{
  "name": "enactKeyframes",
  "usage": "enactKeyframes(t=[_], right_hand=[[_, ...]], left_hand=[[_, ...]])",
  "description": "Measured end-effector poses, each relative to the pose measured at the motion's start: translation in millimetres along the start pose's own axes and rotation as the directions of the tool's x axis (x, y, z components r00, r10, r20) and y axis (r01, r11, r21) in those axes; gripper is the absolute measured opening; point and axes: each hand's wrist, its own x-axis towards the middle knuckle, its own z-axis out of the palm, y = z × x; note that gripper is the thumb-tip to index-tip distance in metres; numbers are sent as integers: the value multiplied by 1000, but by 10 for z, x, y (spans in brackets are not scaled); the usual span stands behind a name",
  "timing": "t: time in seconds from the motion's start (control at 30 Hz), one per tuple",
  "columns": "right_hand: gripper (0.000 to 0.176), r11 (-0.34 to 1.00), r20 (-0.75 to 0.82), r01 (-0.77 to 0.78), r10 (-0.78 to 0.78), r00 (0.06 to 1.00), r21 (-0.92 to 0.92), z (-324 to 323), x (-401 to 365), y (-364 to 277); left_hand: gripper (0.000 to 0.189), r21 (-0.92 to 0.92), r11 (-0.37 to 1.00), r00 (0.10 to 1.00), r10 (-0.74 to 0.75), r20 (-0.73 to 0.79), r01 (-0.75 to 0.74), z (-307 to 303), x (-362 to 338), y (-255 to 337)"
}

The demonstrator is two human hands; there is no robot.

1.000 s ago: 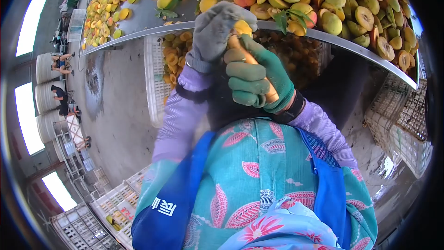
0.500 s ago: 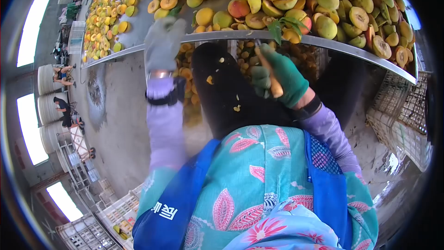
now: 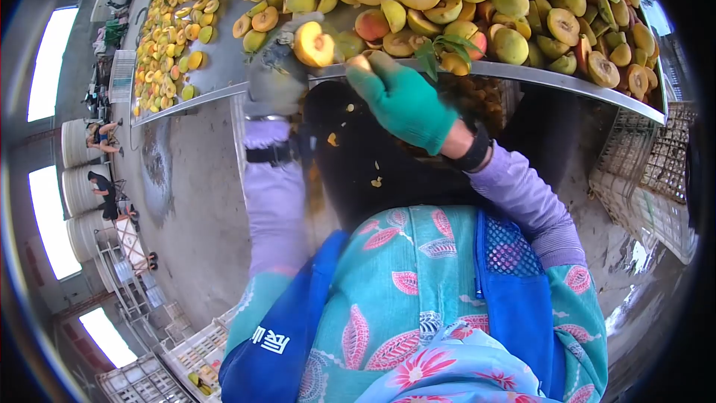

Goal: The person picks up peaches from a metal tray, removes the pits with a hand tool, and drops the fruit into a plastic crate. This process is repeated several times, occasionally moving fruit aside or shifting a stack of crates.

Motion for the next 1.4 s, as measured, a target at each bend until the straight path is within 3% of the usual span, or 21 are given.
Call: enactKeyframes(t=[0.03, 0.07, 0.1, 0.17, 0.2, 0.27, 0.3, 0.37, 0.43, 0.5, 0.6, 0.67, 0.8, 0.9, 0.97, 1.03, 1.1, 1.2, 1.23, 1.3, 1.4], right_hand=[[44, 993, -18, 25, -28, 999, -119, 25, 9, -14], [43, 970, -35, 44, -54, 998, -239, 32, 7, -20], [40, 969, -10, -32, 31, 999, -244, 21, 2, -26], [40, 978, -57, 83, -95, 994, -192, 36, -41, 33], [40, 975, -81, 143, -159, 984, -170, 40, -64, 47], [39, 989, -83, 36, -48, 995, -145, 27, -107, 20], [39, 991, -83, -18, 7, 996, -132, 28, -134, -1], [39, 998, -98, -62, 59, 993, -26, 63, -161, -52], [39, 996, -103, -78, 73, 992, -49, 89, -184, -101], [38, 976, -106, -75, 54, 993, -203, 94, -220, -146], [36, 908, -136, -47, -11, 991, -417, 173, -325, -216], [35, 875, -155, 24, -112, 981, -483, 226, -368, -224], [31, 829, -147, 15, -117, 982, -560, 267, -419, -287], [35, 797, -108, 81, -181, 978, -598, 258, -429, -231], [35, 949, -53, -4, -13, 998, -316, 202, -363, -272], [36, 990, 49, -129, 132, 990, -59, 143, -324, -373], [39, 955, 167, -260, 236, 957, 139, 77, -299, -462], [39, 989, -63, 13, -23, 998, -149, 184, -246, -150], [39, 992, -9, -124, 125, 992, 19, 154, -254, -170], [39, 857, 170, -406, 370, 913, 318, 72, -296, -280], [34, 435, 443, -539, 307, 842, 722, -28, -224, -302]], left_hand=[[31, -170, 984, 998, -57, 13, 58, 37, 11, 275], [31, -586, 788, 981, -181, 76, 191, 117, -4, 356], [30, -866, 410, 947, -260, 191, 287, 189, -18, 410], [27, -926, 197, 915, -317, 251, 322, 369, -93, 375], [29, -917, 229, 909, -342, 237, 326, 409, -107, 412], [37, -897, 297, 901, -384, 201, 327, 440, -119, 502], [34, -456, 877, 985, -171, 0, 152, 354, -107, 593], [33, -874, 439, 948, -309, 70, 208, 327, -97, 701], [36, -954, 222, 925, -364, 111, 202, 350, -121, 724], [41, -906, 363, 921, -385, 66, 217, 411, -162, 695], [42, -977, 78, 915, -372, 157, 199, 347, -217, 684], [38, -984, 23, 909, -388, 153, 175, 335, -236, 666], [32, -977, 165, 867, -497, 38, 138, 358, -244, 705], [32, -984, 99, 838, -540, 74, 151, 366, -265, 734], [30, -934, 337, 858, -508, -73, 120, 442, -294, 674], [26, -920, 377, 839, -531, -118, 109, 464, -281, 708], [26, -970, 219, 755, -652, -62, 109, 432, -184, 833], [25, -975, 110, 736, -673, 71, 195, 436, -77, 881], [25, -965, 99, 746, -656, 119, 241, 443, -37, 868], [26, -905, 196, 764, -618, 184, 377, 450, 43, 804], [28, -862, 263, 800, -552, 234, 434, 457, 125, 747]])
